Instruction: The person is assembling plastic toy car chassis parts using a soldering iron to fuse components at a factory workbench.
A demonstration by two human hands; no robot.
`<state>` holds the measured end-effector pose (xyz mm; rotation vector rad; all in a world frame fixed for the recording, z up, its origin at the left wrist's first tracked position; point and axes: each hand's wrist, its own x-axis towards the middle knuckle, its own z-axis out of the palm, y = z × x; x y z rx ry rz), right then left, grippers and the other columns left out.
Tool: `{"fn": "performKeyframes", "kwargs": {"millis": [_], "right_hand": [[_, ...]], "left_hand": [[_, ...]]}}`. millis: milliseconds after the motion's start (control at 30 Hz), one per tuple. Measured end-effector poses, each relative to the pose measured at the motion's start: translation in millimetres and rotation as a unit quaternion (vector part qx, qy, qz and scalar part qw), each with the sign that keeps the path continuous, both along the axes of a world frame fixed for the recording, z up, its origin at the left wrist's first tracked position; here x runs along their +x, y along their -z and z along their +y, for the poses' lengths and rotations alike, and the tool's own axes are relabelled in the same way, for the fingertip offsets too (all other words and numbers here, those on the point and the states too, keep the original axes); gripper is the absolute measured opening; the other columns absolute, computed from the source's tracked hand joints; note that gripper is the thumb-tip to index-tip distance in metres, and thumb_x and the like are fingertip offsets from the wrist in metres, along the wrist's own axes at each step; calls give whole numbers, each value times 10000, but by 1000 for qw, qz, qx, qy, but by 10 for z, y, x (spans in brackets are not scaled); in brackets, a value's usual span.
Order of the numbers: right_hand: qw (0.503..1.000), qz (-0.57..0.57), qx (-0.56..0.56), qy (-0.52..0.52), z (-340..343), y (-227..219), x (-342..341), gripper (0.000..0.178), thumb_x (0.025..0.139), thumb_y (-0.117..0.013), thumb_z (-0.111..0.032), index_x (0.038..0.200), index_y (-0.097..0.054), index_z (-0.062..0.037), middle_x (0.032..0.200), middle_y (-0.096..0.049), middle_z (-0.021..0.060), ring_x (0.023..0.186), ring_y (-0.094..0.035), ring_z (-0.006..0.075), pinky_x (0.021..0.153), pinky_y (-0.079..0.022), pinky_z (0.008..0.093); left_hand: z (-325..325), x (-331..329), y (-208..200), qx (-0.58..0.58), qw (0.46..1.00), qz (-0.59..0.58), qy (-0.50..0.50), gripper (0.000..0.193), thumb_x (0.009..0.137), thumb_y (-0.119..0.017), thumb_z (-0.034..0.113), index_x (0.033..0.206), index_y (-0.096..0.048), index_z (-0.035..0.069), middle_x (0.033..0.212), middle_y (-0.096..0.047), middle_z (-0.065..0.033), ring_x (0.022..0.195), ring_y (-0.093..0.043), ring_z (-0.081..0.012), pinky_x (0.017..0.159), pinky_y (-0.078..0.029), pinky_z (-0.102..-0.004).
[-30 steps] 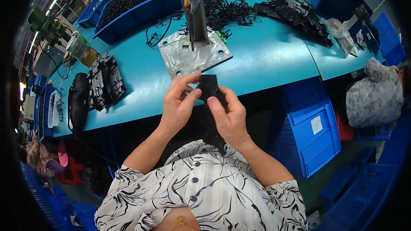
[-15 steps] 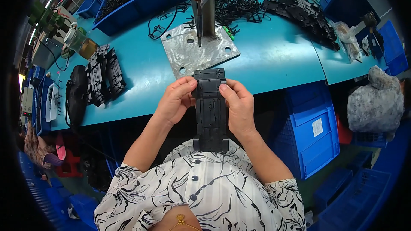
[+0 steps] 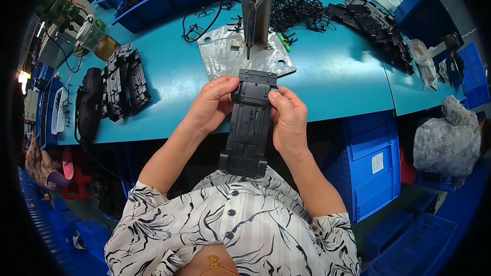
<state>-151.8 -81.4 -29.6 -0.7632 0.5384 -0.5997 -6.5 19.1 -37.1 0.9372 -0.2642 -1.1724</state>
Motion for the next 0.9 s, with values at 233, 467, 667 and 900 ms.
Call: {"fn": "performKeyframes", "kwargs": {"millis": [233,467,667,900], "right_hand": [[999,9,-36,29,-70,-35,93,214,876,-584,-149,1019,-569,10,918,-630,51,793,-595,104,697,-482,239],[997,-3,-49,54,-46,-140,162,190,875,-616,-156,1000,-578,-18,889,-624,16,746,-567,66,635,-451,208],[997,-1,-63,46,-34,-167,170,190,889,-588,-157,983,-547,2,902,-605,39,779,-577,96,694,-487,237],[996,-2,-72,53,-11,-222,185,187,892,-585,-159,975,-545,3,891,-600,38,768,-572,87,691,-487,232]], "left_hand": [[-169,73,-136,-8,999,45,-10,183,913,-580,233,929,-593,51,825,-634,-21,708,-606,-78,611,-502,-227],[-230,181,-140,-10,999,49,1,208,913,-581,248,947,-604,44,871,-650,-45,757,-630,-108,674,-532,-253],[-226,194,-159,-23,997,79,17,261,909,-586,271,1005,-612,30,915,-654,-59,817,-640,-127,723,-541,-263],[-239,226,-147,-21,997,73,19,262,909,-589,265,1020,-609,27,920,-652,-56,828,-638,-124,720,-548,-268]]}}
